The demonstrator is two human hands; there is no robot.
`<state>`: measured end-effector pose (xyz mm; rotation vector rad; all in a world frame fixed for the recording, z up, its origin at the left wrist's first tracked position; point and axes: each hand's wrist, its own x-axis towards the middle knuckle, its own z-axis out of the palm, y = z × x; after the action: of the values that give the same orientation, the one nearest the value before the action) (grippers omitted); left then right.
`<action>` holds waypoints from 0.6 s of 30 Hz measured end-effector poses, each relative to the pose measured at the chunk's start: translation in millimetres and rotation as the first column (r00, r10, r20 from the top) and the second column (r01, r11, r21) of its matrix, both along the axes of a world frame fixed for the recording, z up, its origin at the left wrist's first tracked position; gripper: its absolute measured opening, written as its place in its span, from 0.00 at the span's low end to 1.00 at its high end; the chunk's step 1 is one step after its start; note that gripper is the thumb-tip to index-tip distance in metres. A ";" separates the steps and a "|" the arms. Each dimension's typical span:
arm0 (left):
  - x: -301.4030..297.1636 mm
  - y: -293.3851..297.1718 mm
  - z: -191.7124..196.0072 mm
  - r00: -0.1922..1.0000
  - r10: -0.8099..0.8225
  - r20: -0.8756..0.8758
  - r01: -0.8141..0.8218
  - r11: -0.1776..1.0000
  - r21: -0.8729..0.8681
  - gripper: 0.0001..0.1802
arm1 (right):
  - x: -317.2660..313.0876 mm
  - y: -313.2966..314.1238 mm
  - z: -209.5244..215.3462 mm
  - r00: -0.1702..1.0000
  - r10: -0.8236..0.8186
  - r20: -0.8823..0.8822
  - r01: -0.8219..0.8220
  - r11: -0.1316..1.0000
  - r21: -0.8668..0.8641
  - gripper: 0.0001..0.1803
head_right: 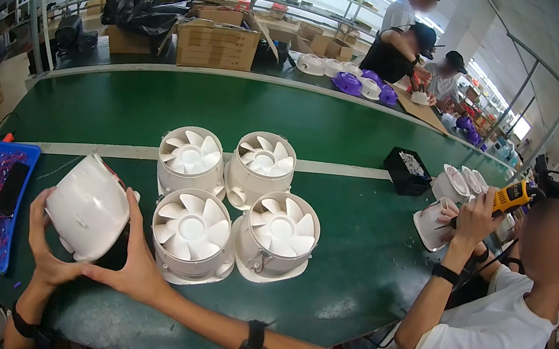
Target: The person assembles white plastic fan units on a green workbench. They pick up fan housings and circuit boards from a cardboard box, fit the components together, and inspect the internal wiring and assembly. The person handles the units one at a time, rotating them to check different angles before placing them on the table.
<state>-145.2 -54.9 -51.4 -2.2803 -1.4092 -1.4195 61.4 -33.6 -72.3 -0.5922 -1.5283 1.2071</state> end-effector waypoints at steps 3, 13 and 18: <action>5.1 -0.9 2.5 0.991 -0.048 -0.121 0.063 0.990 0.129 0.63 | -1.8 -1.3 -1.3 0.998 -0.066 0.011 0.065 0.997 0.033 0.66; -8.2 9.2 -17.0 0.982 -0.088 0.165 0.098 0.994 -0.054 0.68 | 7.6 1.2 8.3 0.994 -0.064 0.087 0.063 0.998 0.017 0.69; -10.1 10.1 -15.4 0.983 -0.131 0.127 0.128 0.991 0.031 0.68 | 10.3 2.8 8.3 0.997 -0.034 0.066 0.030 0.998 0.055 0.68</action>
<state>-155.3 -44.8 -66.8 -2.3429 -1.2900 -1.6395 71.8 -30.7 -64.0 -0.6239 -1.5966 1.1280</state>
